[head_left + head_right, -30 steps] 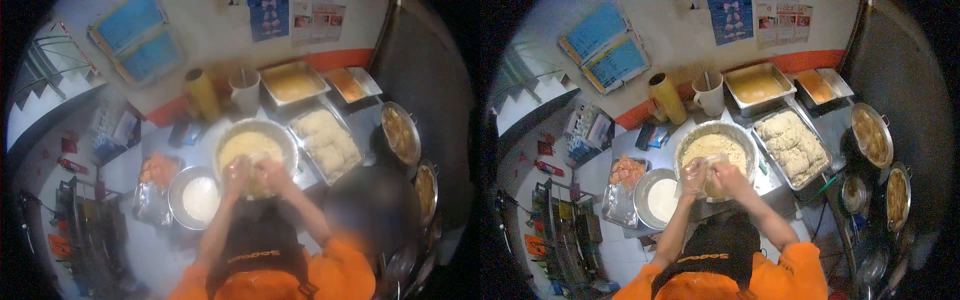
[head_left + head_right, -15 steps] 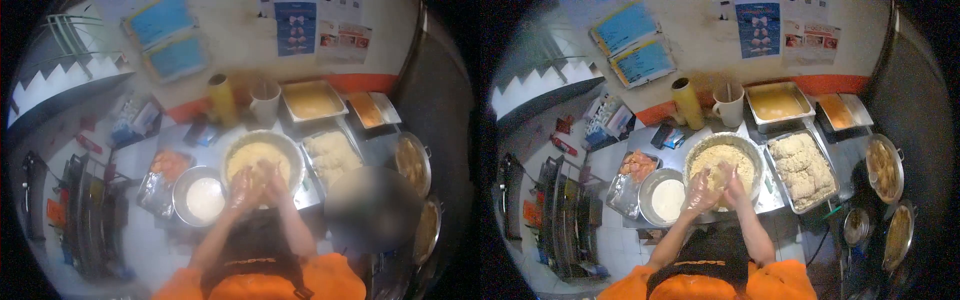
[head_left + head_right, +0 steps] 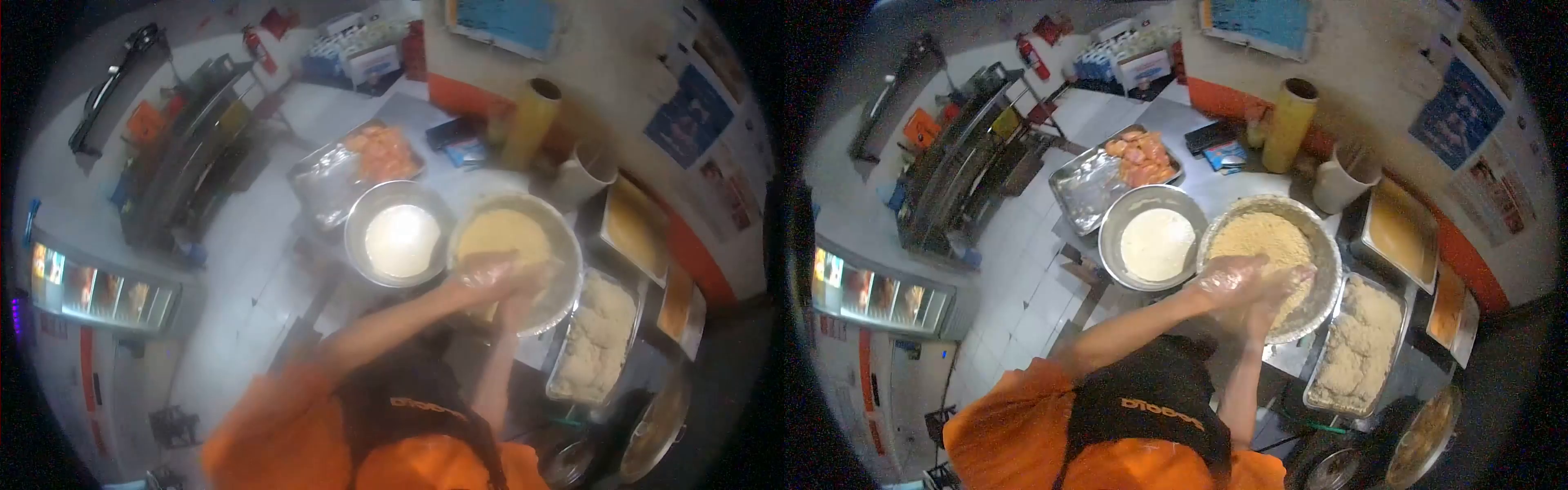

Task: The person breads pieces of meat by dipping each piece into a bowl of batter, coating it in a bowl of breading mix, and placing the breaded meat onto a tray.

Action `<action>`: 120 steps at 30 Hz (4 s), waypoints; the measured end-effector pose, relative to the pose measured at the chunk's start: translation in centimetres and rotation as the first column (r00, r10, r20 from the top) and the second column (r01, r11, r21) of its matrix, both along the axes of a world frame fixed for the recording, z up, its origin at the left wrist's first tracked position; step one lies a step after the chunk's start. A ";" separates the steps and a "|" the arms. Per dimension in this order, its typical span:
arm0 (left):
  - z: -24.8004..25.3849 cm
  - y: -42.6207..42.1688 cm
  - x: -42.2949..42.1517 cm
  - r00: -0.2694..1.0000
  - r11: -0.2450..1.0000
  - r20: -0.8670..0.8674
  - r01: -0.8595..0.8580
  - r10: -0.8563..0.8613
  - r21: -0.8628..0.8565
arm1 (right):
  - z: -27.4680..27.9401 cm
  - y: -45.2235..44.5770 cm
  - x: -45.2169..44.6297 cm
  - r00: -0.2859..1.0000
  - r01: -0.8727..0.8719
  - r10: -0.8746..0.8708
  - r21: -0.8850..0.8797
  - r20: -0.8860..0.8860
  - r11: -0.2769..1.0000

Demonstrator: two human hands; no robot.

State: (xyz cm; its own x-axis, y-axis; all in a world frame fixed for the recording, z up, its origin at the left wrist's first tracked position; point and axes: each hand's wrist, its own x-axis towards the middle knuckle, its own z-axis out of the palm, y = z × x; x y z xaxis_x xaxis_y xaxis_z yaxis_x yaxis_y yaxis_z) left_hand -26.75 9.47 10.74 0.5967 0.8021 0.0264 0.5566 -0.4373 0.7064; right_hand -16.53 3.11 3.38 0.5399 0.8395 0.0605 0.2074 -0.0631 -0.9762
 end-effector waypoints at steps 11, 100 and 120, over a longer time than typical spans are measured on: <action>-2.2 -2.0 -3.0 0.958 0.973 0.197 0.223 -0.208 -0.057 | -2.4 0.9 -1.0 0.923 0.381 -0.384 0.134 -0.008 0.915; -2.9 10.9 -19.9 0.868 0.871 -0.283 -0.464 0.409 -0.164 | -0.9 8.9 3.0 0.527 -0.134 0.584 -0.619 0.617 0.774; -10.2 11.9 1.2 0.932 0.977 0.312 0.207 -0.185 -0.040 | -3.5 5.0 6.6 0.761 0.047 0.473 -0.765 0.444 0.642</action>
State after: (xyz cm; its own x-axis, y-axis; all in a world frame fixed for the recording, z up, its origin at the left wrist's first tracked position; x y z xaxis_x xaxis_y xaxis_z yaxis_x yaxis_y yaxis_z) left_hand -25.58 21.41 0.53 0.7144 0.6764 0.1793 0.2176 -0.4582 0.8618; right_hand -9.98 8.13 -0.15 0.4114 0.8309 -0.3747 0.7866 -0.5314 -0.3146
